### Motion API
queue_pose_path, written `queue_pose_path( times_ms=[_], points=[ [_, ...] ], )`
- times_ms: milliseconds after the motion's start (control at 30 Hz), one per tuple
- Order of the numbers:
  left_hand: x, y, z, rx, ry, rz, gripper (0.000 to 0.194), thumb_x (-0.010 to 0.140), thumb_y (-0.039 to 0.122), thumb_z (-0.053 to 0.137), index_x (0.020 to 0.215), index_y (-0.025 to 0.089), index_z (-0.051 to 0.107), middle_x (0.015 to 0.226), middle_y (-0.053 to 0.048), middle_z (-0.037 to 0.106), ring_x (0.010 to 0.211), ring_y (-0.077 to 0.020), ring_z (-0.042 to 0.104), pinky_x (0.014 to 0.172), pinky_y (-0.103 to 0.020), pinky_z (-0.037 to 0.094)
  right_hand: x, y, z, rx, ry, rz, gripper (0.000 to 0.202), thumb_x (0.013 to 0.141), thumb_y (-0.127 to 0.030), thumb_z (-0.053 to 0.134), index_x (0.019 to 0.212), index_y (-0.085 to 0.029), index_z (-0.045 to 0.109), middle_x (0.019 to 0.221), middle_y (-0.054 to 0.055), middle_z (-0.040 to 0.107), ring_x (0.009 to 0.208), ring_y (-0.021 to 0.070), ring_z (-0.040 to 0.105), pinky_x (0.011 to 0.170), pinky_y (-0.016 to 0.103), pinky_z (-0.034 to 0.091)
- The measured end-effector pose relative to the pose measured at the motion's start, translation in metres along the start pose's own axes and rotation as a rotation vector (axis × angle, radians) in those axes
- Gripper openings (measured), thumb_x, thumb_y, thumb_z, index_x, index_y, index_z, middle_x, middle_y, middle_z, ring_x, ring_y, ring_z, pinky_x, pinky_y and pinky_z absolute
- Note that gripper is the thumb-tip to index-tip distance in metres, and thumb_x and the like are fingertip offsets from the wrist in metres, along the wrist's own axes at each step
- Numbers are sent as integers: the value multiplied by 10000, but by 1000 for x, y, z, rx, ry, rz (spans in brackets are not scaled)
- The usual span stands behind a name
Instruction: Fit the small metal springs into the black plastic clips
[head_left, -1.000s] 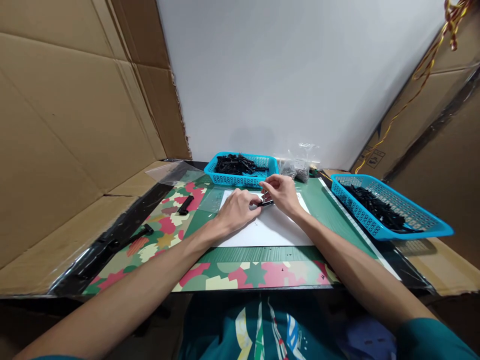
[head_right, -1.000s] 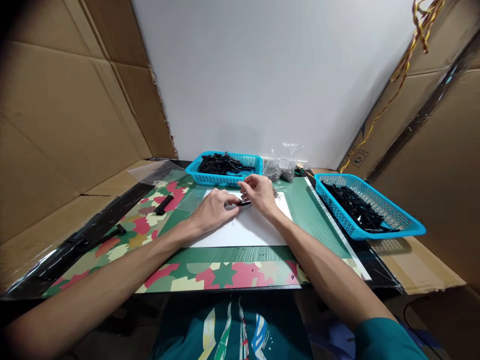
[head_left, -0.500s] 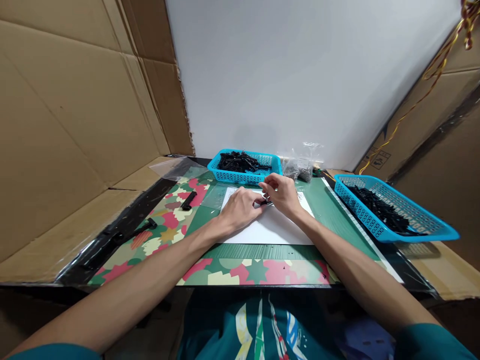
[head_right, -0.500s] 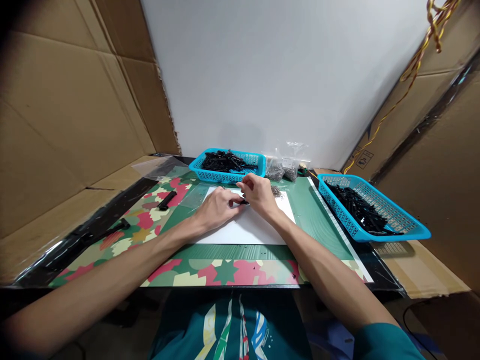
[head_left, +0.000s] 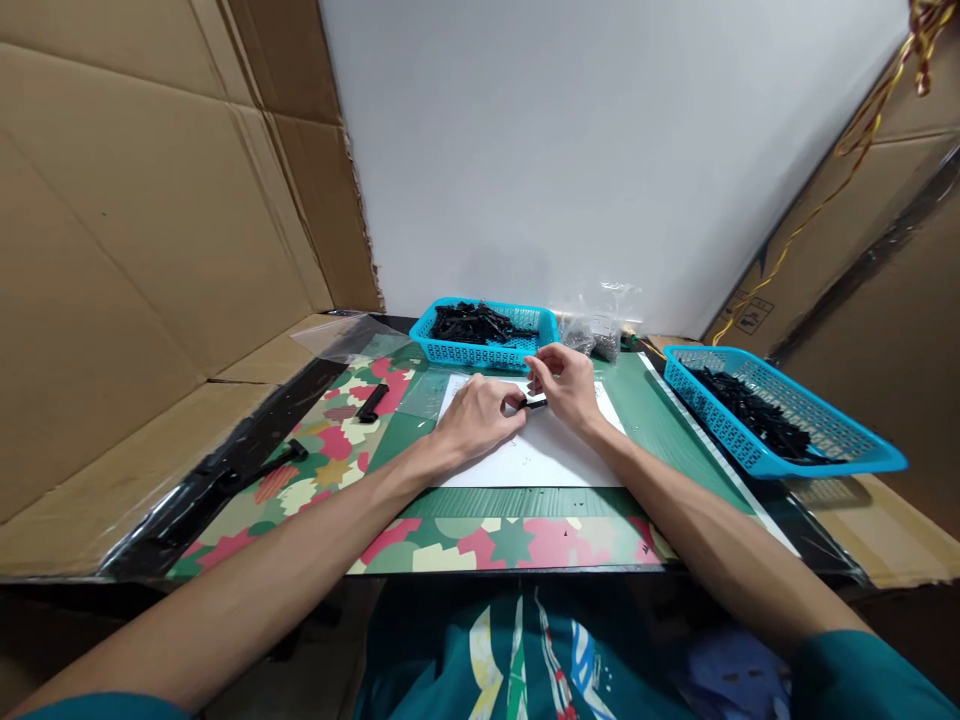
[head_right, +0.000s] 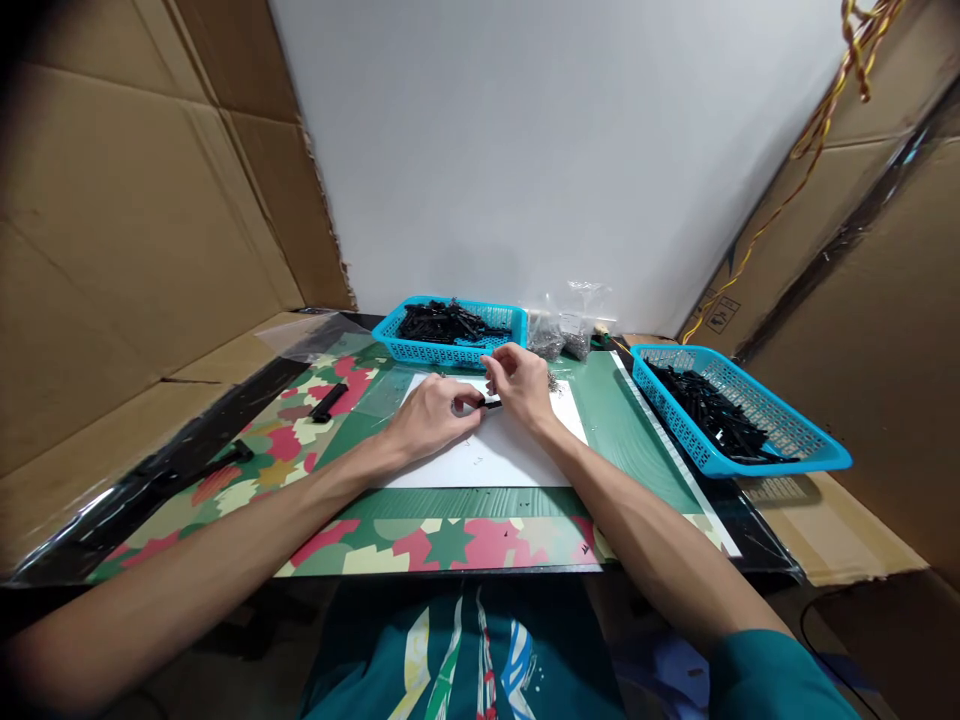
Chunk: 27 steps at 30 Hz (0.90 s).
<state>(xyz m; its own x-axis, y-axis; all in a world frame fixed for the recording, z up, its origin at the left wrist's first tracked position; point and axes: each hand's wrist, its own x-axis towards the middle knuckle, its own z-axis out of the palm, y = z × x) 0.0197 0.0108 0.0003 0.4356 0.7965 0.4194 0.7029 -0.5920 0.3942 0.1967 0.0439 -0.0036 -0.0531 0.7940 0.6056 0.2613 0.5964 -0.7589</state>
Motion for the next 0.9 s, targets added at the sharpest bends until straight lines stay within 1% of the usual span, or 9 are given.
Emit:
queue_pose_path(
  times_ms=[67, 133, 233, 333, 433, 567, 667, 767, 900],
  points=[
    [0, 1, -1, 34, 11, -13, 157, 883, 238, 665, 924, 221, 815, 883, -49, 814, 819, -239, 720, 867, -388, 526, 3, -6, -7, 72, 17, 10, 412, 958, -600, 664, 828, -212, 614, 663, 14, 670, 521, 152, 620, 522, 282, 510],
    [1, 2, -4, 81, 43, -36, 159, 896, 266, 676, 960, 221, 814, 890, -57, 809, 837, -253, 713, 870, -401, 525, 6, -13, -16, 119, -53, 11, 406, 968, -596, 658, 849, -209, 619, 647, -6, 622, 510, 138, 579, 503, 274, 494],
    [3, 3, -11, 114, 116, -69, 165, 917, 302, 686, 991, 215, 806, 913, -70, 806, 858, -262, 716, 838, -389, 529, 9, -23, -32, 120, -439, 23, 394, 1017, -556, 604, 873, -192, 650, 619, -36, 535, 516, 113, 496, 498, 250, 429],
    [6, 2, -20, 87, 169, -104, 175, 926, 294, 689, 1033, 203, 794, 950, -66, 814, 841, -241, 725, 788, -354, 528, 9, -27, -41, 31, -891, 10, 352, 1040, -464, 588, 902, -160, 702, 710, -11, 581, 617, 110, 495, 568, 241, 397],
    [7, 0, -25, 68, 202, -158, 160, 918, 285, 694, 1016, 200, 787, 919, -51, 809, 778, -218, 714, 713, -330, 505, 8, -26, -42, -59, -1127, -23, 262, 959, -412, 721, 956, -152, 756, 743, -16, 603, 660, 112, 483, 600, 243, 356],
    [8, -1, -25, 46, 198, -181, 147, 906, 285, 706, 1001, 202, 783, 921, -41, 808, 777, -213, 714, 681, -324, 482, 5, -25, -39, -74, -1177, -6, 298, 873, -441, 816, 943, -152, 812, 630, -57, 502, 603, 98, 367, 576, 252, 273],
    [8, -1, -24, 30, 182, -186, 145, 909, 286, 708, 1001, 202, 783, 924, -44, 811, 786, -216, 719, 697, -328, 494, 3, -25, -38, -43, -1194, 20, 306, 869, -441, 814, 918, -139, 828, 660, -29, 590, 618, 105, 407, 589, 254, 294],
    [8, 0, -24, 16, 170, -169, 134, 918, 276, 698, 995, 202, 780, 936, -48, 814, 797, -216, 724, 718, -330, 508, 1, -29, -37, -91, -1189, 1, 191, 892, -323, 777, 898, -138, 822, 712, -3, 674, 638, 116, 484, 604, 254, 331],
    [7, 1, -24, 34, 159, -157, 129, 923, 272, 690, 984, 202, 779, 925, -47, 814, 791, -221, 725, 704, -333, 506, -2, -37, -36, -257, -1201, -80, 71, 909, -181, 703, 904, -149, 766, 748, -11, 669, 632, 108, 499, 599, 250, 327]
  ],
)
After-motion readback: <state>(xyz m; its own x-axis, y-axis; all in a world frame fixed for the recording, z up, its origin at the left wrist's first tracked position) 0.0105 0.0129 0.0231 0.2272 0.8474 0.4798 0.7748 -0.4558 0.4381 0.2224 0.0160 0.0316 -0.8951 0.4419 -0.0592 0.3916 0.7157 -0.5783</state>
